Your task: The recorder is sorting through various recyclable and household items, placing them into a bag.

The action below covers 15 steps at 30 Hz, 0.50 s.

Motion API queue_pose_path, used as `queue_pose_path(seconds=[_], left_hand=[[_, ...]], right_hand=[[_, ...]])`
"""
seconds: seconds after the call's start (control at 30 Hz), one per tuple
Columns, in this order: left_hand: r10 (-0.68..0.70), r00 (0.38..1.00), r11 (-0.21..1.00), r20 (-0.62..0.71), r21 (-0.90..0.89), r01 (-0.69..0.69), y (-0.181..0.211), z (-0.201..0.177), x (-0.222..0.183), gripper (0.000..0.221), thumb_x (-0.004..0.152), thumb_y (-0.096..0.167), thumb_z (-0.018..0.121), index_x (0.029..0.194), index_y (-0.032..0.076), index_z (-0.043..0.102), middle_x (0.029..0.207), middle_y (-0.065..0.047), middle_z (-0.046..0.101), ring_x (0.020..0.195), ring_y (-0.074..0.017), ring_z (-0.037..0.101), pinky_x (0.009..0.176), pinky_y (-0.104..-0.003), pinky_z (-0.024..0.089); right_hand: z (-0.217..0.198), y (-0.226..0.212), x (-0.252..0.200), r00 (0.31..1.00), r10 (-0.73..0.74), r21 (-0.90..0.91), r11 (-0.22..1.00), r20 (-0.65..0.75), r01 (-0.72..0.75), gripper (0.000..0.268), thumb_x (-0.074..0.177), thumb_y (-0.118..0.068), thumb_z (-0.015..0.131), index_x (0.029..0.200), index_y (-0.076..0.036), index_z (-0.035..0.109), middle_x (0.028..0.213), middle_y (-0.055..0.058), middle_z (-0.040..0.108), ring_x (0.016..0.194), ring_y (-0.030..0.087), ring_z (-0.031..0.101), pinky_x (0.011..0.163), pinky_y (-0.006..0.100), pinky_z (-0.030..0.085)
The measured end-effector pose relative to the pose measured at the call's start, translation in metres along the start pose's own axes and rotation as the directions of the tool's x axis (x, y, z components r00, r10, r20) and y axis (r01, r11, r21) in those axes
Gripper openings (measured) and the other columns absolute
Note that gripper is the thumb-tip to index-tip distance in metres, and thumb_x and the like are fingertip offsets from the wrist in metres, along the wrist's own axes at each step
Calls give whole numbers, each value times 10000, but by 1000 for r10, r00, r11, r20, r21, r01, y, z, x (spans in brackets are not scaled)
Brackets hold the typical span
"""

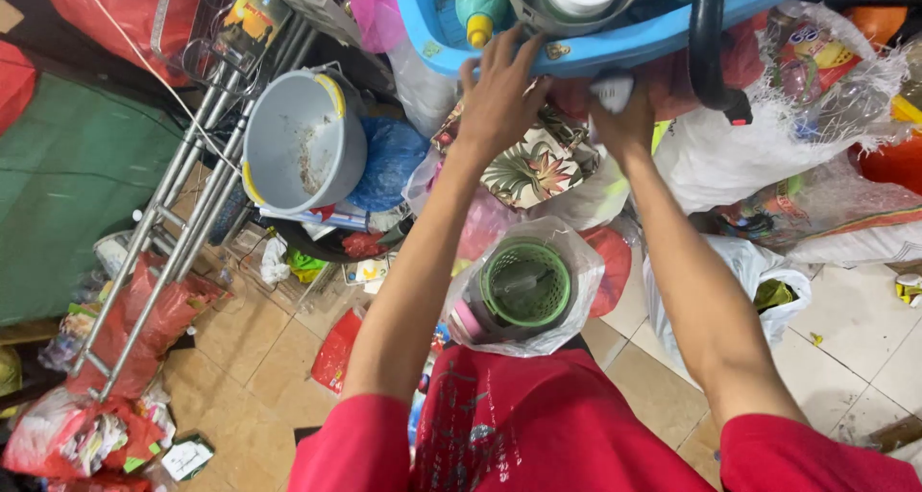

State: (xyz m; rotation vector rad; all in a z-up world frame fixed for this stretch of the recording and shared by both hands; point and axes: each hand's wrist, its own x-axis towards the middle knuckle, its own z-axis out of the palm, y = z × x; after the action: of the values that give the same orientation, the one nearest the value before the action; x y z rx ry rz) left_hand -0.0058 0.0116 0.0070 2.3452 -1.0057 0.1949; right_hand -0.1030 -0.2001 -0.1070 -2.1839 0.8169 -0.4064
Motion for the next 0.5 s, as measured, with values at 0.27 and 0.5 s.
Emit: queue_pose_path(seconds=[0.27, 0.5], left_hand=[[-329, 941, 934, -81, -172, 312, -23, -33, -155, 575, 906, 237, 730, 1435, 145, 525, 1513, -136, 492, 1393, -365, 448, 1113, -516, 336], [-653, 734, 738, 184, -63, 672, -32, 32, -331, 665, 895, 431, 741, 1397, 67, 500, 1316, -243, 534, 1224, -448, 485, 1045, -544, 389]], right_hand=[[-48, -41, -107, 949, -311, 541, 791, -48, 286, 801, 911, -202, 936, 1451, -107, 352, 1399, 141, 536, 1305, 235, 595, 1142, 375, 511], [-69, -92, -169, 978, -197, 852, 498, -70, 161, 741, 954, -222, 872, 1433, -121, 315, 1433, 149, 547, 1333, 231, 588, 1140, 390, 515]])
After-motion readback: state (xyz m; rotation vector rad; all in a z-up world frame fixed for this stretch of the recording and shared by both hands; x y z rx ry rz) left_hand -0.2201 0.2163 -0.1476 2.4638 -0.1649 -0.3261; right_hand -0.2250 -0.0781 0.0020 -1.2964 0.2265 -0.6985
